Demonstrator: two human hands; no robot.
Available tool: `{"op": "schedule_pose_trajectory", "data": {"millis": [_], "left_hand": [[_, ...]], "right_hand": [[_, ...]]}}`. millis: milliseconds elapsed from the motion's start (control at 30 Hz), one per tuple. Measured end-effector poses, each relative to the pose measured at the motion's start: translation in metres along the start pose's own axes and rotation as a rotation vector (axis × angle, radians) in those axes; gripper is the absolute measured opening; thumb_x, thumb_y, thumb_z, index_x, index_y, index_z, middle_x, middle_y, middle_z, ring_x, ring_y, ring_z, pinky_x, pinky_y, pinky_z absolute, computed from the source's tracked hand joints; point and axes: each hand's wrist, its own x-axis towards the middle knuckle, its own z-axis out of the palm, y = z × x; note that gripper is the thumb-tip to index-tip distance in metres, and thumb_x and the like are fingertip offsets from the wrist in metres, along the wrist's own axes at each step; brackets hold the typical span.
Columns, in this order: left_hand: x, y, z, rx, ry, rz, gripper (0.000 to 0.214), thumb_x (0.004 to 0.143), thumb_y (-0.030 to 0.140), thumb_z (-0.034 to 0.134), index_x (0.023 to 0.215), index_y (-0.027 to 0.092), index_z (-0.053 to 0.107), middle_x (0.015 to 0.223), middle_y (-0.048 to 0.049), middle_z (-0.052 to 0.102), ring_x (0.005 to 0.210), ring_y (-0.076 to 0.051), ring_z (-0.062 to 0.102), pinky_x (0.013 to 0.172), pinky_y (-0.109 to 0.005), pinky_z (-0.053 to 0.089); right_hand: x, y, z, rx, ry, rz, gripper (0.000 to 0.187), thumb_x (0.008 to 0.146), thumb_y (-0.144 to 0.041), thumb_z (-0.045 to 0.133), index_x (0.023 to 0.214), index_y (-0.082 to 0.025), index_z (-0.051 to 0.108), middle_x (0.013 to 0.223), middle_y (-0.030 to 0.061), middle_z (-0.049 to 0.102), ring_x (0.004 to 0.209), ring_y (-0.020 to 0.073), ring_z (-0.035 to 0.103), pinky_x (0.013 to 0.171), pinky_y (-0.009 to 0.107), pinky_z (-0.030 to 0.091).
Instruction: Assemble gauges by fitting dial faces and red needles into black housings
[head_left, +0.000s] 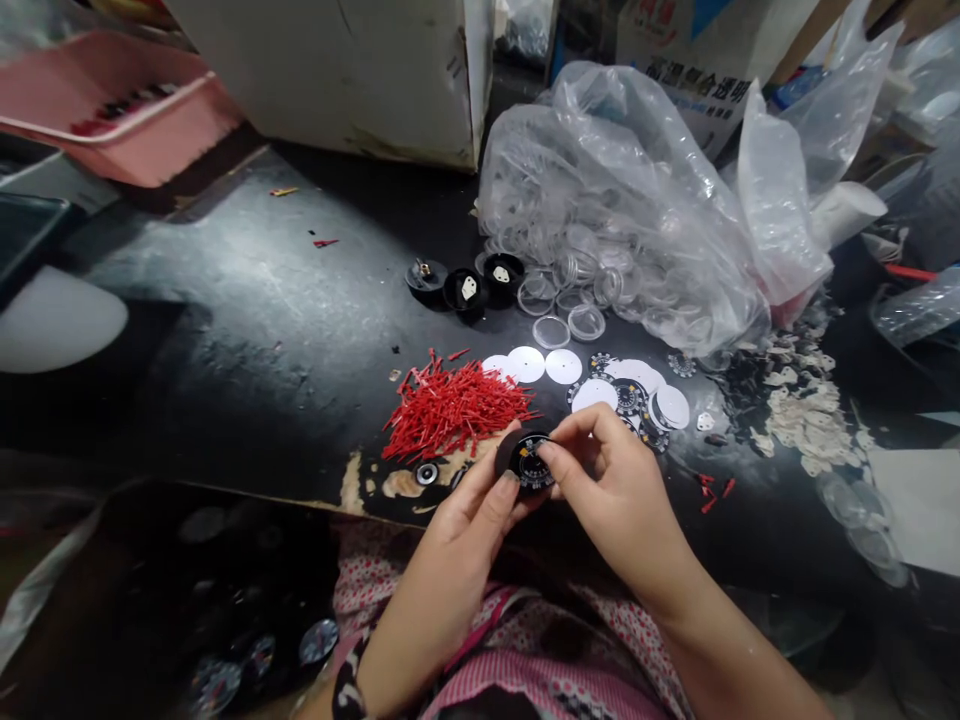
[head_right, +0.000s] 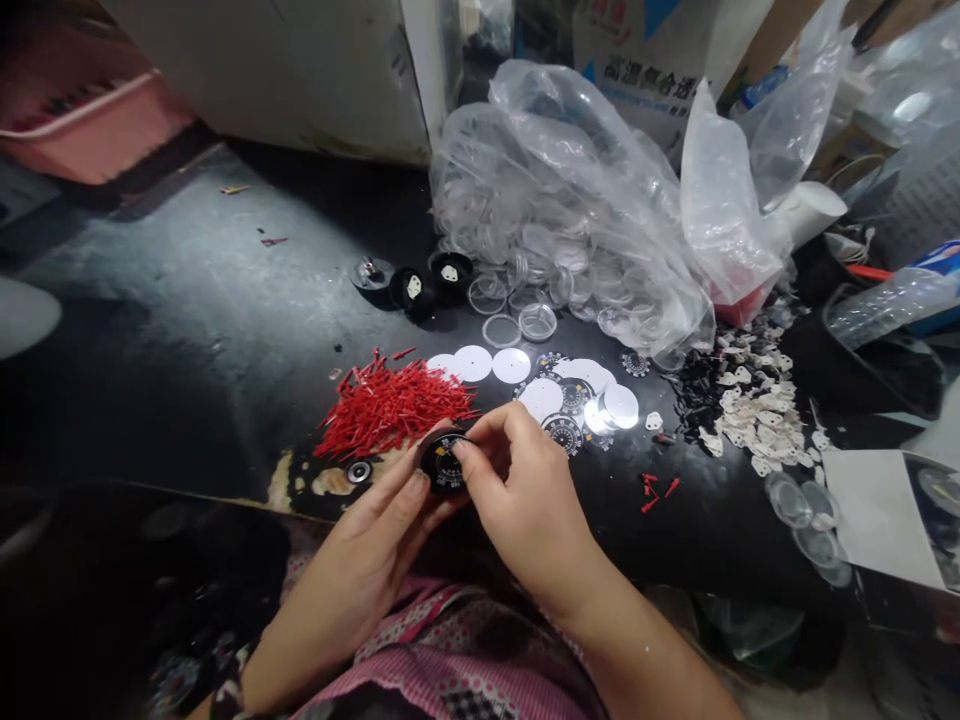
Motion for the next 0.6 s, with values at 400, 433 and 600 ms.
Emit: {"op": "schedule_pose_trajectory", "data": {"millis": [400, 433, 600], "left_hand": [[0.002, 0.008, -0.016, 0.14, -0.125, -0.051, 0.037, 0.088, 0.04, 0.064, 0.126, 0.036, 0.064, 0.148, 0.0042, 0.051, 0.137, -0.026, 0.045, 0.101, -0.031, 0.052], [0.002, 0.01, -0.016, 0.153, -0.131, -0.054, 0.037, 0.088, 0.04, 0.065, 0.125, 0.036, 0.065, 0.146, 0.004, 0.053, 0.136, -0.026, 0.046, 0.101, -0.031, 0.052], [0.004, 0.008, -0.014, 0.215, -0.122, -0.024, 0.038, 0.085, 0.037, 0.068, 0.123, 0.031, 0.065, 0.134, 0.0015, 0.064, 0.126, -0.021, 0.057, 0.102, -0.027, 0.049]], "right_hand": [[0.003, -0.01, -0.02, -0.157, -0.211, -0.007, 0.011, 0.088, -0.025, 0.061, 0.082, -0.021, 0.053, 0.073, -0.0032, 0.059, 0.066, 0.0117, 0.055, 0.059, 0.024, 0.042], [0.005, -0.01, -0.021, -0.182, -0.213, -0.01, 0.011, 0.088, -0.025, 0.061, 0.082, -0.022, 0.053, 0.073, -0.0033, 0.059, 0.067, 0.0118, 0.056, 0.059, 0.024, 0.042], [0.002, -0.006, -0.017, -0.258, -0.175, 0.008, 0.01, 0.085, -0.022, 0.063, 0.086, -0.022, 0.053, 0.078, -0.0032, 0.059, 0.068, 0.0119, 0.054, 0.061, 0.025, 0.042]]}}
